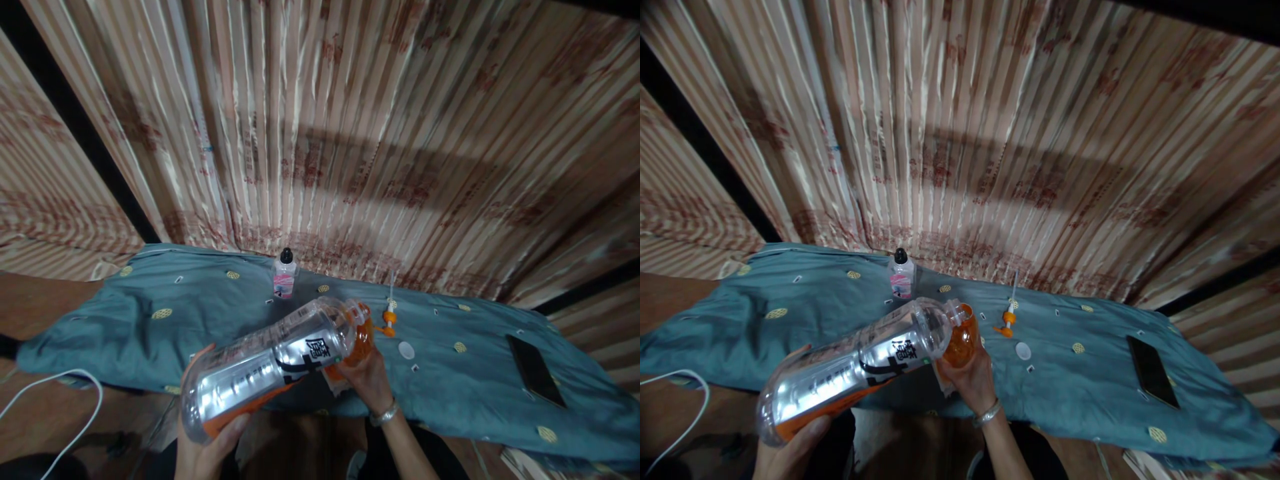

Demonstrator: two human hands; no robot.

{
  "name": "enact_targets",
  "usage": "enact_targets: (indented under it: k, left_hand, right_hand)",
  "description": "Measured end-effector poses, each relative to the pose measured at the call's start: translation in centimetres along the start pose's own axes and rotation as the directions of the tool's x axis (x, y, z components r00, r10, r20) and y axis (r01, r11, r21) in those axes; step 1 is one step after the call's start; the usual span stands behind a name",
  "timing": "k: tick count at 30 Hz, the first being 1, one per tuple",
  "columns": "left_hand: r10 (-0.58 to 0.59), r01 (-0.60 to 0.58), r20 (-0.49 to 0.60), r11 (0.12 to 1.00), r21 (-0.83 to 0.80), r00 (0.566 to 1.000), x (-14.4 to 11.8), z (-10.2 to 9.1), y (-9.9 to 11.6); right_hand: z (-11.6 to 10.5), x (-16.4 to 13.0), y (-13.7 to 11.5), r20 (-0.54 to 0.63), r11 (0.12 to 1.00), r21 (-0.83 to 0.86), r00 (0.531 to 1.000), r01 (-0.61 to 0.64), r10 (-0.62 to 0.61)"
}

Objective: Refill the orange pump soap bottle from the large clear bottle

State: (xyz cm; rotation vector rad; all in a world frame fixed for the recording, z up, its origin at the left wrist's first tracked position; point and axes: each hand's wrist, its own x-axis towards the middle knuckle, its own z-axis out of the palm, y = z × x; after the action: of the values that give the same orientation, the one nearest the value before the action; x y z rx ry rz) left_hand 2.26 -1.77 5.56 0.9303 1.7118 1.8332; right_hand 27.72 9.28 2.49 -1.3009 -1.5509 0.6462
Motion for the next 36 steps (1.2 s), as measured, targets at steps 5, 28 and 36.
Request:
enact_targets:
  k: [5,28,36]
  left_hand:
    - [-0.036,0.036,-0.005,0.997,-0.062,0.999,0.0,-0.2,0.4]
    - [0.028,-0.028,0.002,0.997,0.071,1.0,-0.2,0.1,0.9]
    - [0.047,-0.047,0.0,0.997,0.054,0.999,-0.3,0.2,1.2]
  right_hand:
    - [0.0,0.0,0.0,-0.015,0.998,-0.06,1.0,0.007,-0.008]
    - [0.2,-0.1,0.3,-0.001,1.0,-0.021,1.0,-0.007,0.007]
    - [0.1,0.0,0.1,0.006,0.999,0.039,1.0,-0.016,0.015]
